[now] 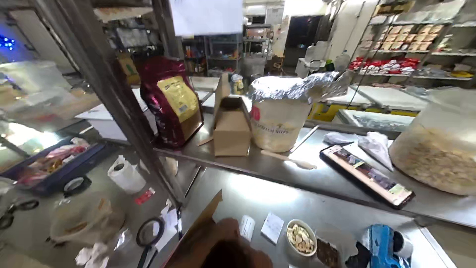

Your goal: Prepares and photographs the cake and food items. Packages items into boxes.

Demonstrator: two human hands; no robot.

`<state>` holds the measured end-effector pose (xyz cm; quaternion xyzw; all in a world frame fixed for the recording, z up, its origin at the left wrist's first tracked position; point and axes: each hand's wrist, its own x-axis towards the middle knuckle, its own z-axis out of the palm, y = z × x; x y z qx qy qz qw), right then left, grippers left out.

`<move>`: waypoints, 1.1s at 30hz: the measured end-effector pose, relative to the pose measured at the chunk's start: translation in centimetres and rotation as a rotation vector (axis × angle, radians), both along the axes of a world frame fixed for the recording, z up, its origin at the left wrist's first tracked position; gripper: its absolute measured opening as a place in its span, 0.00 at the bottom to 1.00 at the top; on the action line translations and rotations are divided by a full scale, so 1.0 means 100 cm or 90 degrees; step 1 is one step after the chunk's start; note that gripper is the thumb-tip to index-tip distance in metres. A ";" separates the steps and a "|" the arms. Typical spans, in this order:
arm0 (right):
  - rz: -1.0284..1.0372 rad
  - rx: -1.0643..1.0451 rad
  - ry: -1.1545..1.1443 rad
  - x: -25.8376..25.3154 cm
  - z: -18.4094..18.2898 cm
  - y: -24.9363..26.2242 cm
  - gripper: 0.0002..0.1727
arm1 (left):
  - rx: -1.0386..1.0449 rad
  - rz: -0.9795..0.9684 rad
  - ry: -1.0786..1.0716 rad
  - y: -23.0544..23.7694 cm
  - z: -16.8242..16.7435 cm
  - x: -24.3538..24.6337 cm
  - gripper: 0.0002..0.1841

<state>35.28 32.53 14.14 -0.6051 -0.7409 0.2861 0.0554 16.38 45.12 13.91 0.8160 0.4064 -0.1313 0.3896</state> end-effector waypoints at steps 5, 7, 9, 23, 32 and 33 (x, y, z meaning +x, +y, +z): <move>0.046 -0.127 -0.133 -0.022 0.036 0.020 0.20 | 0.039 0.137 0.066 -0.024 0.042 0.018 0.18; 0.032 -0.133 -0.121 -0.018 0.040 0.014 0.20 | 0.143 0.286 -0.074 -0.066 0.058 0.025 0.17; -0.002 -0.149 -0.109 -0.013 0.037 0.000 0.20 | 0.265 0.474 -0.242 -0.130 0.063 0.021 0.17; -0.141 -0.115 0.140 0.002 0.000 -0.081 0.26 | -0.088 0.993 -0.456 -0.304 0.001 -0.068 0.28; -0.292 -0.348 0.363 0.018 -0.001 -0.061 0.27 | -0.248 1.007 -0.439 -0.282 0.007 -0.096 0.28; -0.293 -0.278 0.369 0.022 0.002 -0.060 0.32 | -0.208 0.995 -0.407 -0.279 0.016 -0.104 0.32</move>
